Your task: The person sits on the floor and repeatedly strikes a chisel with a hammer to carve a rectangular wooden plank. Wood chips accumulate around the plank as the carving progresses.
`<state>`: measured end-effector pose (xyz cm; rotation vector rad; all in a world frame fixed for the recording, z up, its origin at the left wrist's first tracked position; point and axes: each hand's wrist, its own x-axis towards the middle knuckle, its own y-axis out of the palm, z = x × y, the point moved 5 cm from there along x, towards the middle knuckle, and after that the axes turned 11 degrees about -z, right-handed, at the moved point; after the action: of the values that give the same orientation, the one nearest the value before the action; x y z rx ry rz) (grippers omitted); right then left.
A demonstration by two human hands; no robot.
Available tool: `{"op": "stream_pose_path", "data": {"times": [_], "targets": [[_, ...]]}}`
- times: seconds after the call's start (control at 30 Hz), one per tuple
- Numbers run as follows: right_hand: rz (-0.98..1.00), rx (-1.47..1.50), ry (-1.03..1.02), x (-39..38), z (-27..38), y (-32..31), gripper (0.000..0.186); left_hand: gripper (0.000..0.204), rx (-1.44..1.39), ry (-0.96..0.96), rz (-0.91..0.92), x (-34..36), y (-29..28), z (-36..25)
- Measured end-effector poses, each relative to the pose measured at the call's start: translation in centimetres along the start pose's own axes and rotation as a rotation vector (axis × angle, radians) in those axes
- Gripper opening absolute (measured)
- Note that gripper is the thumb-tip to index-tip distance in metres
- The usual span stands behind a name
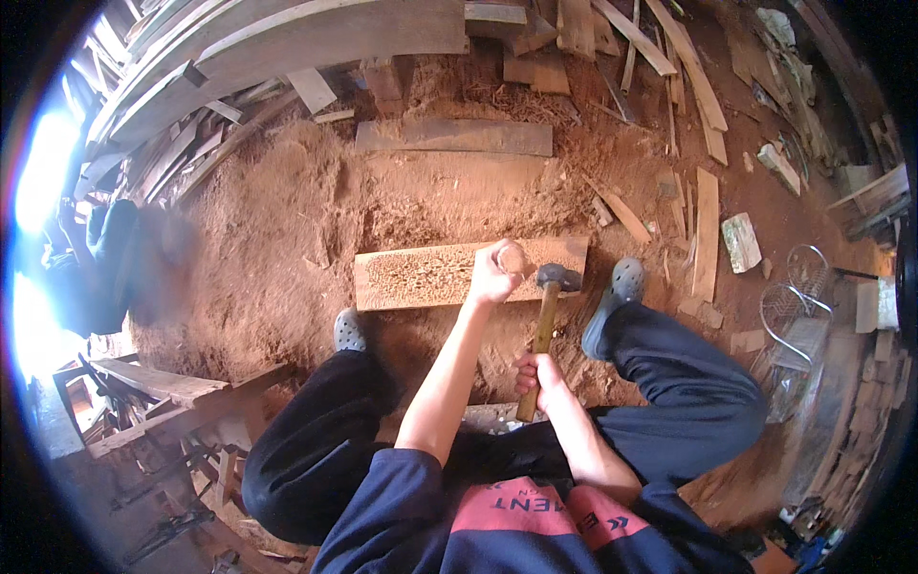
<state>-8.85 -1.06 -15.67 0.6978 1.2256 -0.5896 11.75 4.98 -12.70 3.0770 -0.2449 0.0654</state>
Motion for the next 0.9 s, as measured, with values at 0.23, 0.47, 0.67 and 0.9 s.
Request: {"op": "stream_pose_path", "data": {"times": [0.23,0.47,0.67,0.9], "targets": [[0.007,-0.078,-0.116,-4.6,2.2,-0.2,0.019,0.018,0.021,-0.122,0.02,-0.6,0.7,1.2],[-0.186,-0.465,-0.704,-12.9,7.5,0.3,0.023,0.016,-0.02,-0.069,0.0,-0.3,-0.1,1.0],[-0.414,-1.03,-1.032,-12.5,7.9,-0.4,0.022,0.019,-0.041,-0.063,-0.034,-0.3,-0.1,0.3],[-0.34,-1.048,-1.004,-10.3,6.2,-0.4,0.017,0.024,0.007,0.039,-0.035,-0.2,-1.5,1.1]]}}
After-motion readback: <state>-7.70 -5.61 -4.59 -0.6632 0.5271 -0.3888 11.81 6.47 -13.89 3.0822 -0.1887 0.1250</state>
